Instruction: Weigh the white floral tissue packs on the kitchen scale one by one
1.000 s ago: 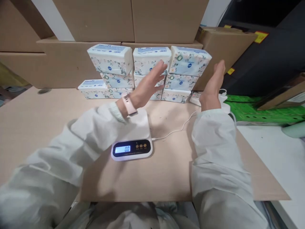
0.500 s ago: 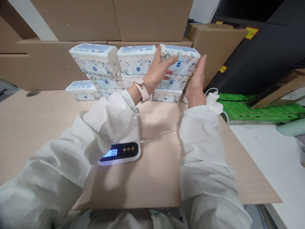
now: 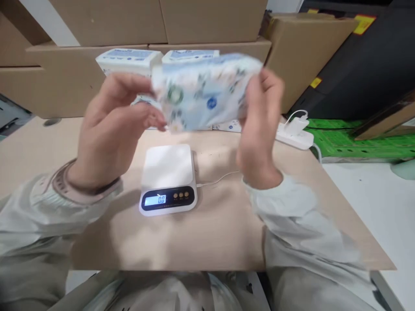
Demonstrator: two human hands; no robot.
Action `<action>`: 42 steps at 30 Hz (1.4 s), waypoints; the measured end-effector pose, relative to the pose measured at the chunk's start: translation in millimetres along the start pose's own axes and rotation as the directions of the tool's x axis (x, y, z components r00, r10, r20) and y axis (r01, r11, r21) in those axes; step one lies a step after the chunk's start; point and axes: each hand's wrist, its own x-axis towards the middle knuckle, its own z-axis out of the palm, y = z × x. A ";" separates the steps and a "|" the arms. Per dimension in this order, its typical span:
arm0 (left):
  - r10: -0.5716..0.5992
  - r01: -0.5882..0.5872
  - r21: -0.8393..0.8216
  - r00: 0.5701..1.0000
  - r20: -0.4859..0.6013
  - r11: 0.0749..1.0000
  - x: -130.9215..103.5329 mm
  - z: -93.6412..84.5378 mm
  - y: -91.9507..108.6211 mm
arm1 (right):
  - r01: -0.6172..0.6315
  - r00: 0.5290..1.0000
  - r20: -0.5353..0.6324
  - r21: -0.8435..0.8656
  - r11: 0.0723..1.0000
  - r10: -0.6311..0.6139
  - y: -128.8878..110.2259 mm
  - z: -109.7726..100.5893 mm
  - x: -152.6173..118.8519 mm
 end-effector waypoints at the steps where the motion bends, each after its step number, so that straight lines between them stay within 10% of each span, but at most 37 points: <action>1: -0.057 0.057 0.000 0.998 -0.008 0.998 -14.9 -13.5 -0.9 | -0.038 0.999 -0.004 0.023 0.999 0.038 6.7 7.3 -18.9; 6: -0.325 0.329 0.047 0.943 -0.069 0.943 -70.0 -68.8 -26.2 | -0.132 0.980 0.150 0.017 0.991 0.128 37.9 25.3 -94.1; 11: -0.315 0.322 0.083 0.945 -0.087 0.943 -101.3 -96.2 -58.1 | -0.038 0.963 0.265 -0.048 0.998 0.049 54.7 17.3 -122.8; 20: -0.167 0.235 0.127 0.900 -0.402 0.964 -127.2 -112.3 -81.8 | -0.037 0.997 0.060 -0.058 0.998 0.040 75.1 7.6 -125.1; 42: -0.180 0.228 0.069 0.891 -0.417 0.971 -131.9 -119.3 -91.4 | -0.028 0.998 0.045 -0.086 0.996 0.032 85.2 6.1 -123.8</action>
